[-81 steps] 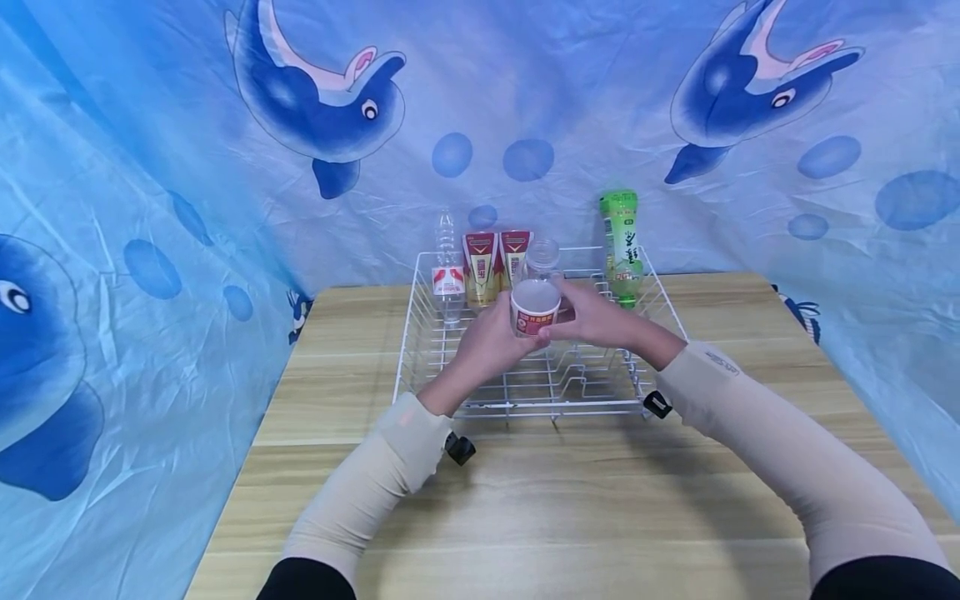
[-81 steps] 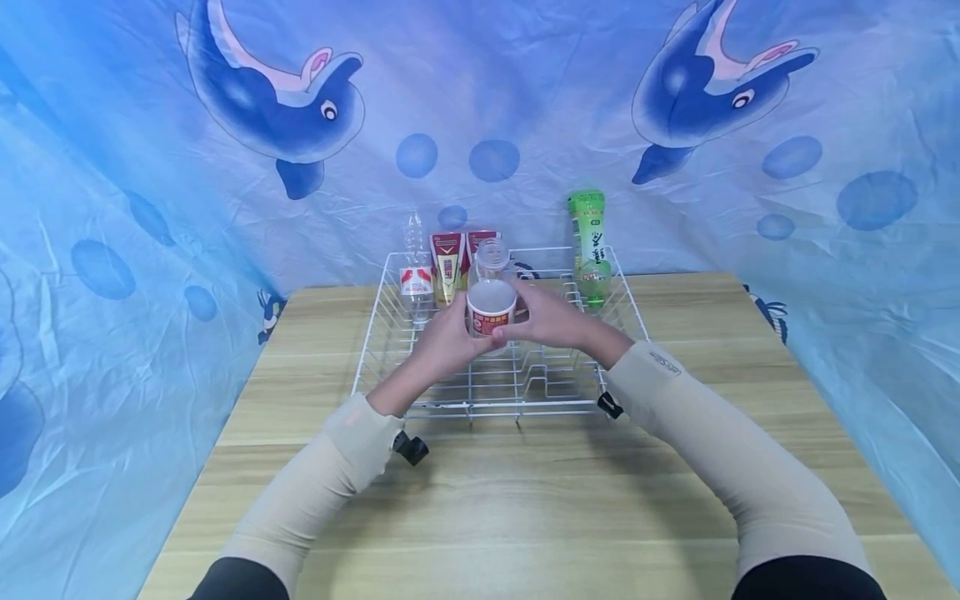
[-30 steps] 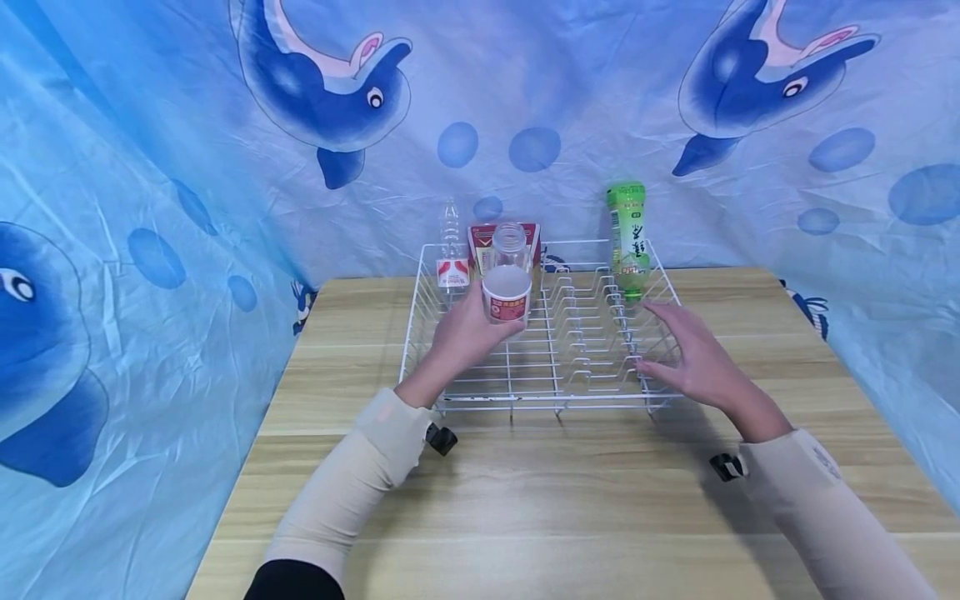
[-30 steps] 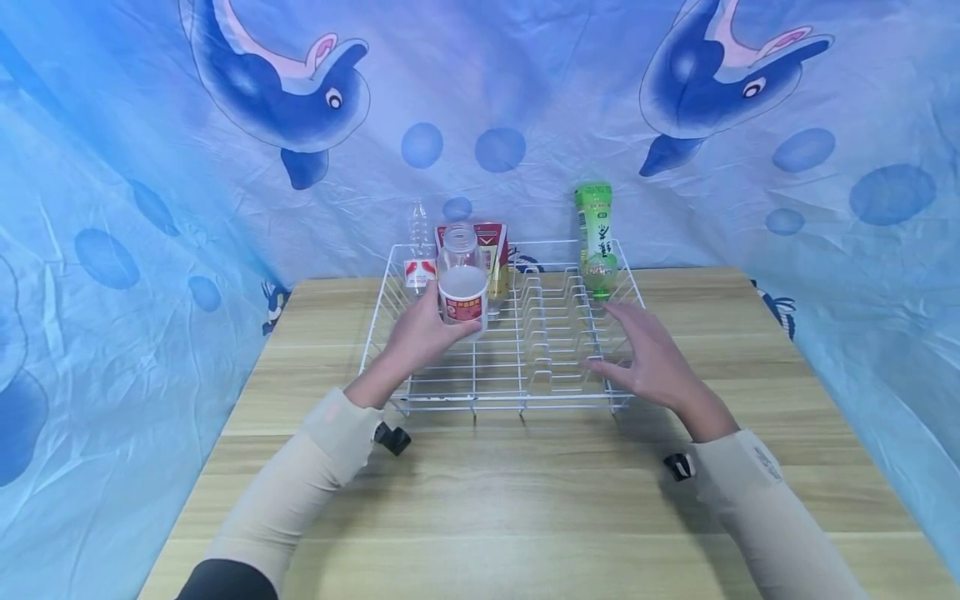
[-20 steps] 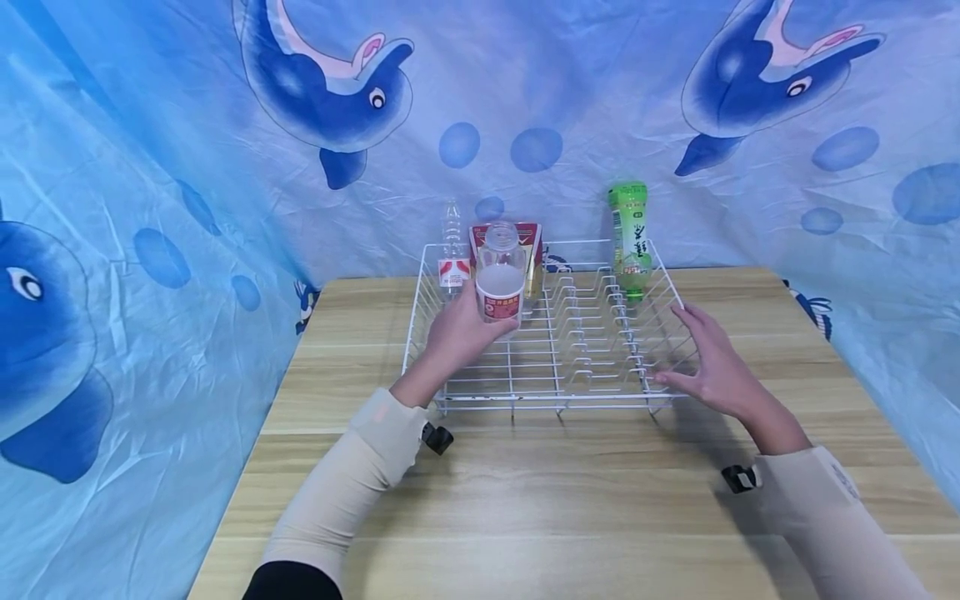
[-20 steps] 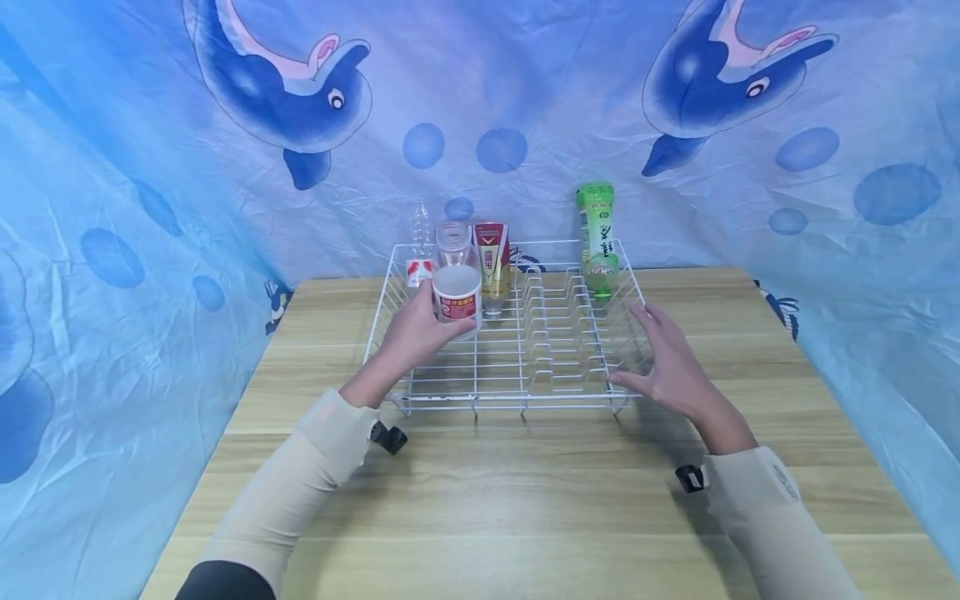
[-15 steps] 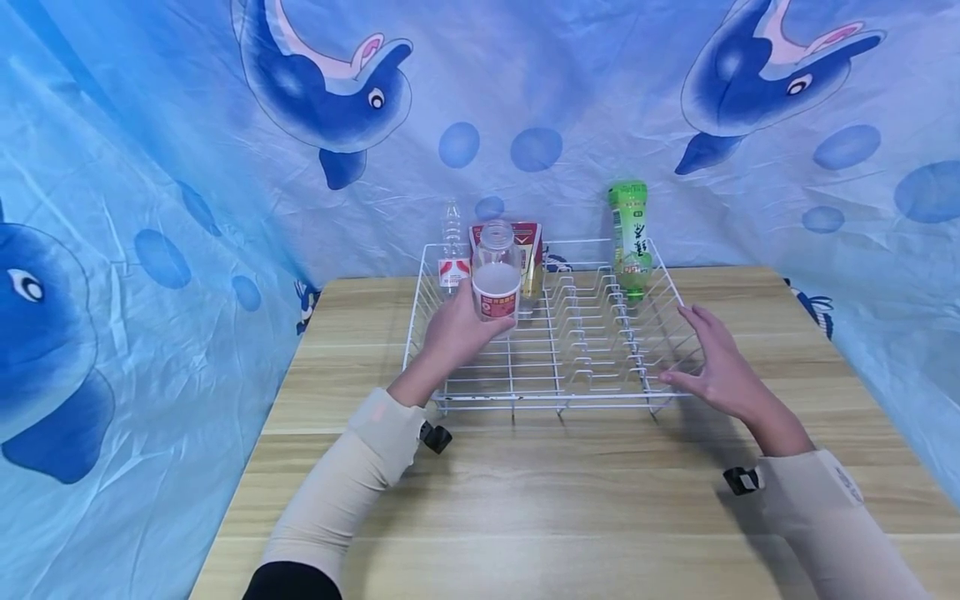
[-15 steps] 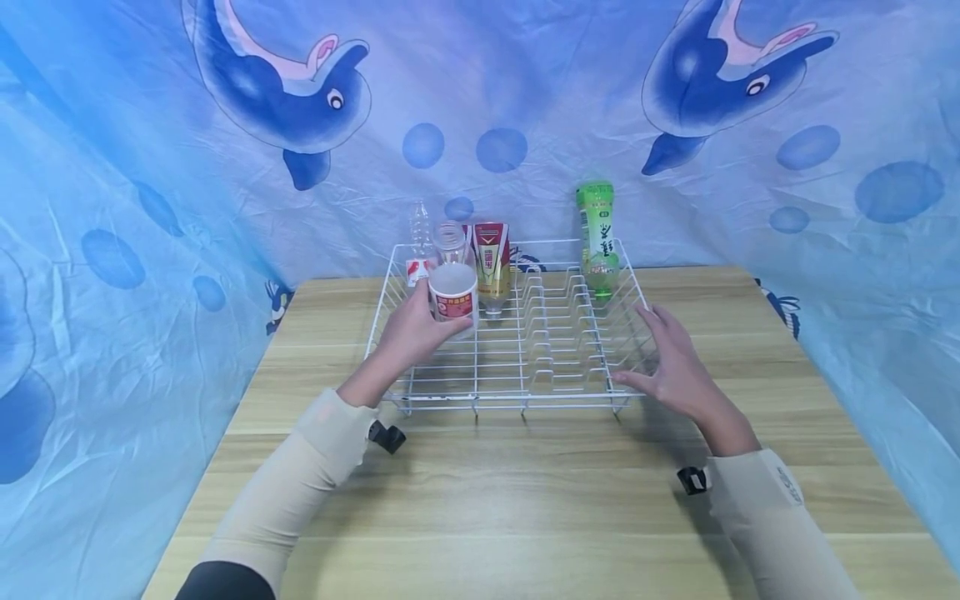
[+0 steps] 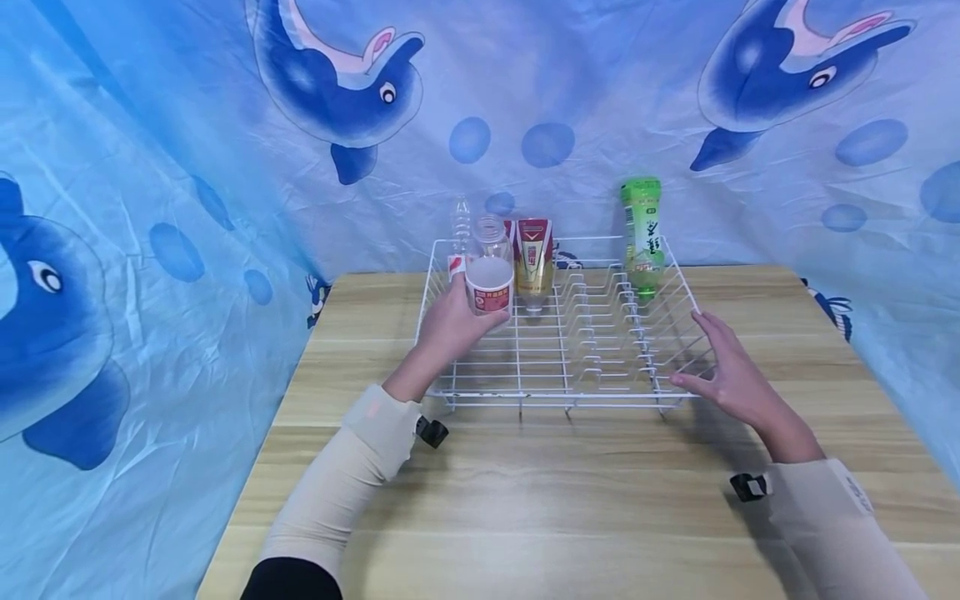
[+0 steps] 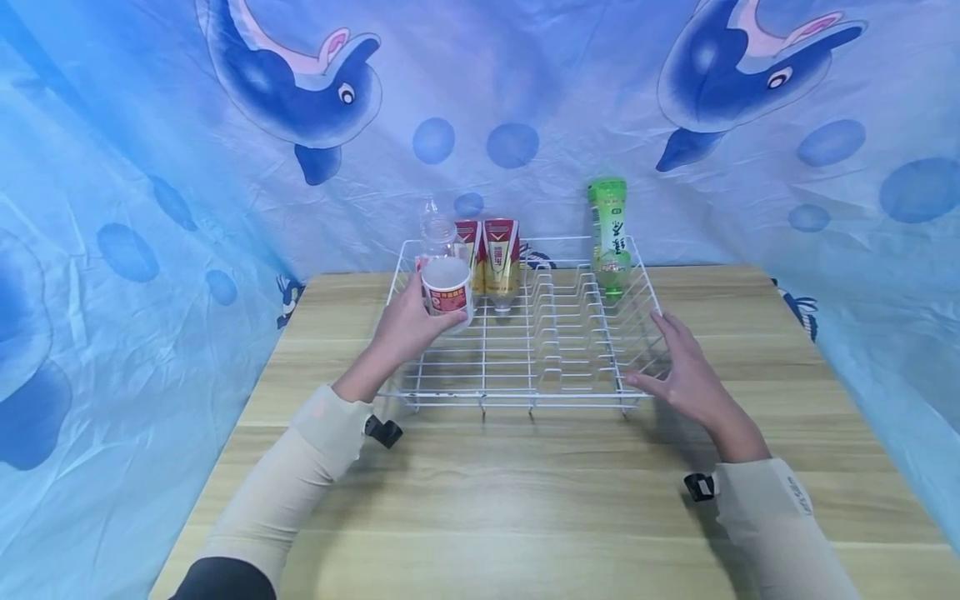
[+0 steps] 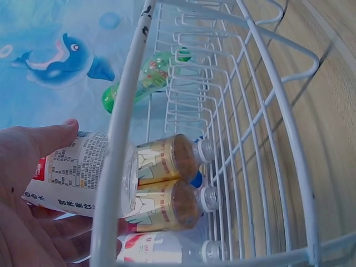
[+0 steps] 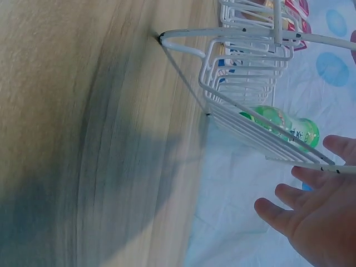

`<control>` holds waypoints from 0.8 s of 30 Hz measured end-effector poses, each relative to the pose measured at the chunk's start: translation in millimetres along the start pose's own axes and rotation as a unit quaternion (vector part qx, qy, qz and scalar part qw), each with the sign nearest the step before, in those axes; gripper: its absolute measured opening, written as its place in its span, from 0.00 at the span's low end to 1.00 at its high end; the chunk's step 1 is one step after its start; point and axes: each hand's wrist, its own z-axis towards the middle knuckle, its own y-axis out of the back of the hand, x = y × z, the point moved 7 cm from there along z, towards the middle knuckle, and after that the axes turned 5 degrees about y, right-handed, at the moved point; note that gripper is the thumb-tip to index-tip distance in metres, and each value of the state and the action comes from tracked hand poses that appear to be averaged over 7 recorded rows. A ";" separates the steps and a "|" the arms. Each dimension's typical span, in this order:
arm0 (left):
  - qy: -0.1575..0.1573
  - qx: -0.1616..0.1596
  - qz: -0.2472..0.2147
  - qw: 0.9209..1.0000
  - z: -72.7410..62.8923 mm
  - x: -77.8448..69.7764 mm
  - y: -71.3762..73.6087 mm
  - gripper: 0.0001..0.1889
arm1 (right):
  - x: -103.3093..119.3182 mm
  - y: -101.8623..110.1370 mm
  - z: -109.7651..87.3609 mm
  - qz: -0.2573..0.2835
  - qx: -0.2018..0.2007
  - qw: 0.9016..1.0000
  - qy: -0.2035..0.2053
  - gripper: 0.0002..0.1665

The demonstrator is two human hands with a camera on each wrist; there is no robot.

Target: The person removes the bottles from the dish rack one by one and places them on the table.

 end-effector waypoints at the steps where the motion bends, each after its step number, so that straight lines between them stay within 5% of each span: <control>1: 0.001 -0.002 0.001 1.000 -0.3 1.0 1.5 0.49 | -0.1 -0.2 -0.2 0.001 0.001 1.000 0.000 0.66; 10: 0.006 -0.010 -0.002 1.000 0.0 6.0 8.0 0.58 | -1.9 0.2 -4.3 0.011 0.014 1.000 0.009 0.62; 18: 0.014 -0.023 -0.005 1.000 -0.2 12.5 14.0 0.45 | -7.0 1.1 -5.9 -0.007 0.016 1.000 0.013 0.61; 24: 0.021 -0.025 0.001 0.999 -2.1 19.1 18.4 0.46 | -7.8 -2.9 -6.8 -0.016 0.030 0.999 0.002 0.62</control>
